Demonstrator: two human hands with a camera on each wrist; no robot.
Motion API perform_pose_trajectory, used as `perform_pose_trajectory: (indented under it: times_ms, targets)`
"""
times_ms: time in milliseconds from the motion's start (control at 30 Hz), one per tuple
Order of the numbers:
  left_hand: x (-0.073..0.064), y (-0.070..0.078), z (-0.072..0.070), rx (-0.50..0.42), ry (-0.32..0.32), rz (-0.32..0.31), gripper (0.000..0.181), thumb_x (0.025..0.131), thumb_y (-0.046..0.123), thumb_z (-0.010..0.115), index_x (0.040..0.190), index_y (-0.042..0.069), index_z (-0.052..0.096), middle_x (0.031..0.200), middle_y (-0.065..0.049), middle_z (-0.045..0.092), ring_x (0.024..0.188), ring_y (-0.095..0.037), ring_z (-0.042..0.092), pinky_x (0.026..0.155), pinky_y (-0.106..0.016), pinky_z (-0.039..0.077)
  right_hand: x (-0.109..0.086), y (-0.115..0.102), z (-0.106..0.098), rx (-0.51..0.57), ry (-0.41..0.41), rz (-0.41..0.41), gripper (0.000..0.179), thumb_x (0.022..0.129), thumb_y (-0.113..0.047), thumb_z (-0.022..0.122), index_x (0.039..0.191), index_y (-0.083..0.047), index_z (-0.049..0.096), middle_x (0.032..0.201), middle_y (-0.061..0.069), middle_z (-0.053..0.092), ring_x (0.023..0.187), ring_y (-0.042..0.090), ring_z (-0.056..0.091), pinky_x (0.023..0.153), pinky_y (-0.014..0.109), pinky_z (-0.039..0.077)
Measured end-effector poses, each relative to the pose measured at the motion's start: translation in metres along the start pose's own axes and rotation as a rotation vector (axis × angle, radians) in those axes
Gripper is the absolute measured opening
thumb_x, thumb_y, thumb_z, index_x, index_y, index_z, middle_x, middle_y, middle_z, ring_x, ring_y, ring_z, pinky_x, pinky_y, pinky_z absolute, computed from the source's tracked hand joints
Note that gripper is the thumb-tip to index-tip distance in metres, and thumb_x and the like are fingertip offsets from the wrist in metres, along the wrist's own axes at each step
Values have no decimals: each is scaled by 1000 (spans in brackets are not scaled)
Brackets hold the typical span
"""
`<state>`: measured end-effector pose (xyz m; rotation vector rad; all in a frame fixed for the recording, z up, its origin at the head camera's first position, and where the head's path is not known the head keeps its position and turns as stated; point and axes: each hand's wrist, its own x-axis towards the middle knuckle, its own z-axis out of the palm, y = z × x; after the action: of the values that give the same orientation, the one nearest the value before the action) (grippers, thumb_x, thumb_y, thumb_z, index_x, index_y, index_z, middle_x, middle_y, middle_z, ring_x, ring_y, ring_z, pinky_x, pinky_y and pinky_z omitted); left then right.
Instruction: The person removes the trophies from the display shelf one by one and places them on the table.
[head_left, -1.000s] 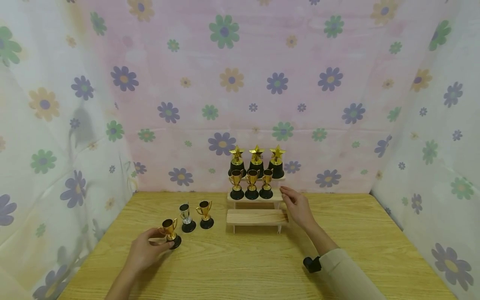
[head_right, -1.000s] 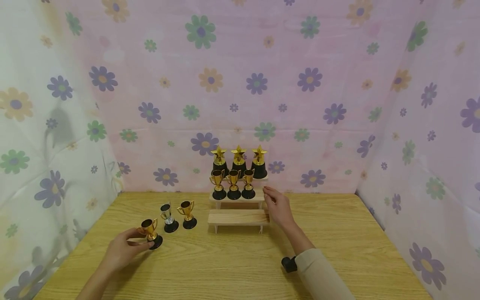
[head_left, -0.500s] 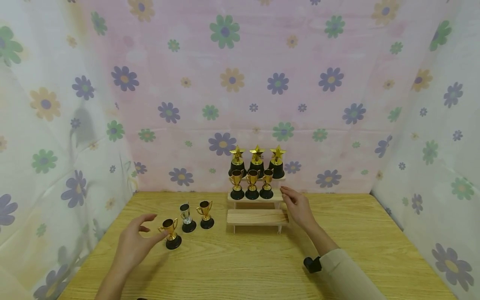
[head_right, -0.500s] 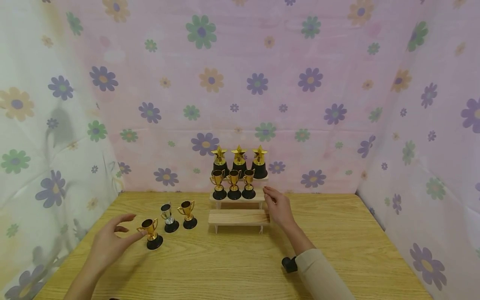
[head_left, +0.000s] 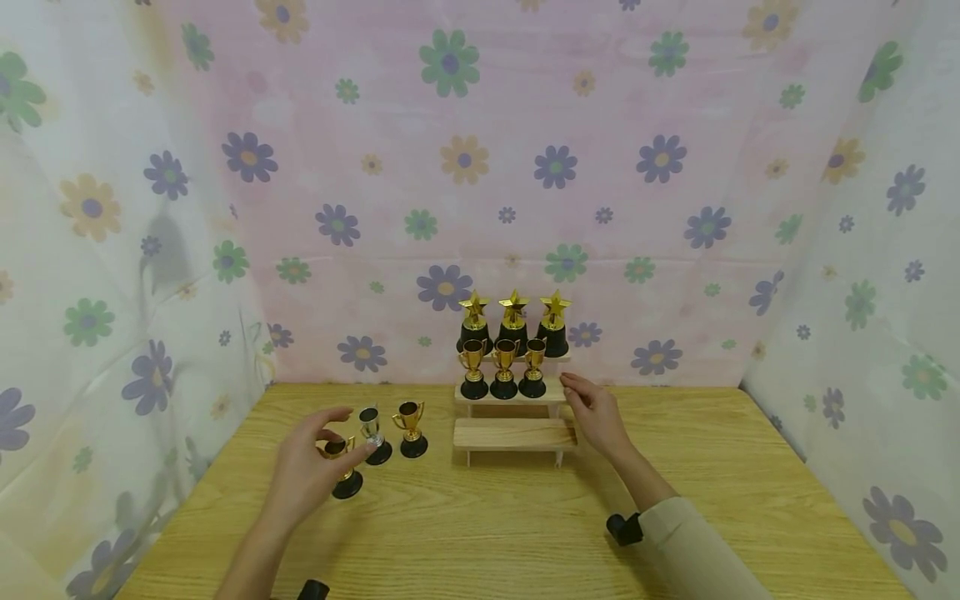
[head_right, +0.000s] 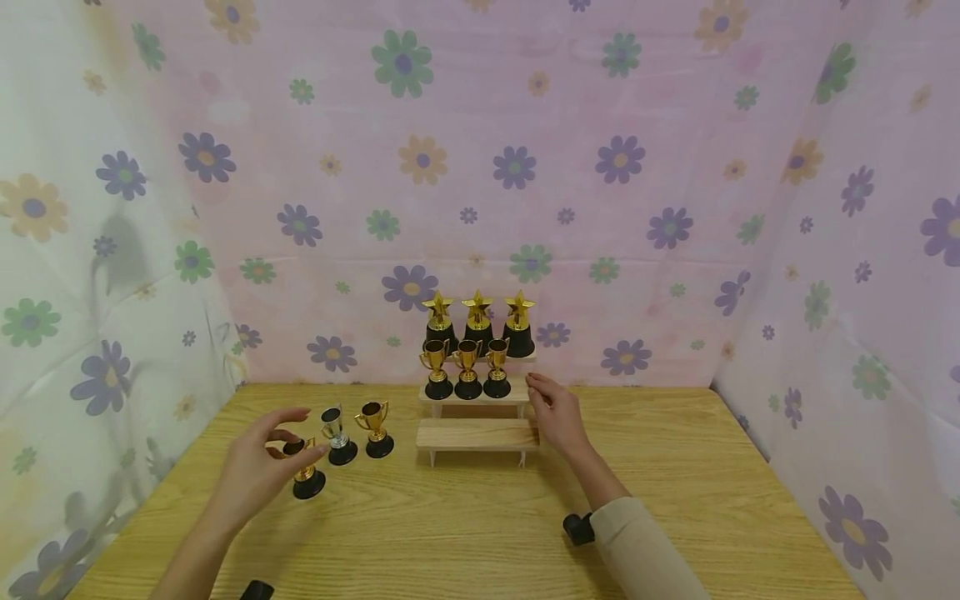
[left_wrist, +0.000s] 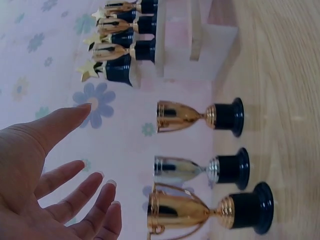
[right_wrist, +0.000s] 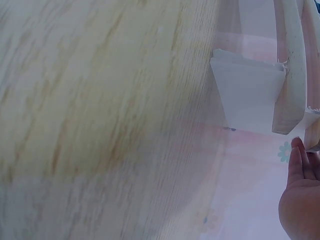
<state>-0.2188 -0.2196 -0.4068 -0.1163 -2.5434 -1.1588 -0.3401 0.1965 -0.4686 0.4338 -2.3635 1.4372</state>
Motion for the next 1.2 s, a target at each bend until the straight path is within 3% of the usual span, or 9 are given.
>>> perform_pose_trajectory:
  times_ms: [267,467,833,1200]
  targets:
    - [9,18,21,-67,-40,58,60,85,24,87,137,7,61,128,-14,63,102,-30,62,74,-32,51,0,0,-1,-11,0,-7,33,107,-5,53,135,8,62,145,26,55,127,39,59,99,46,52]
    - [18,28,36,-105,-79,41,63,85,27,87,139,9,61,128,-12,63,101,-26,61,76,-33,50,0,0,-1,-20,-1,1,33,106,-6,54,135,9,61,145,25,54,128,39,59,99,47,52]
    - [36,35,63,-171,-90,77,58,83,19,87,135,8,63,125,-14,65,100,-34,65,73,-34,55,0,-1,-3,-9,6,5,33,106,-6,54,135,8,61,145,26,55,129,38,58,100,48,51]
    - [53,42,90,-189,-111,73,56,88,23,83,137,7,62,123,-13,65,99,-29,64,77,-40,54,-2,1,-2,-16,5,1,33,106,-7,55,135,7,62,145,24,55,128,38,59,99,48,52]
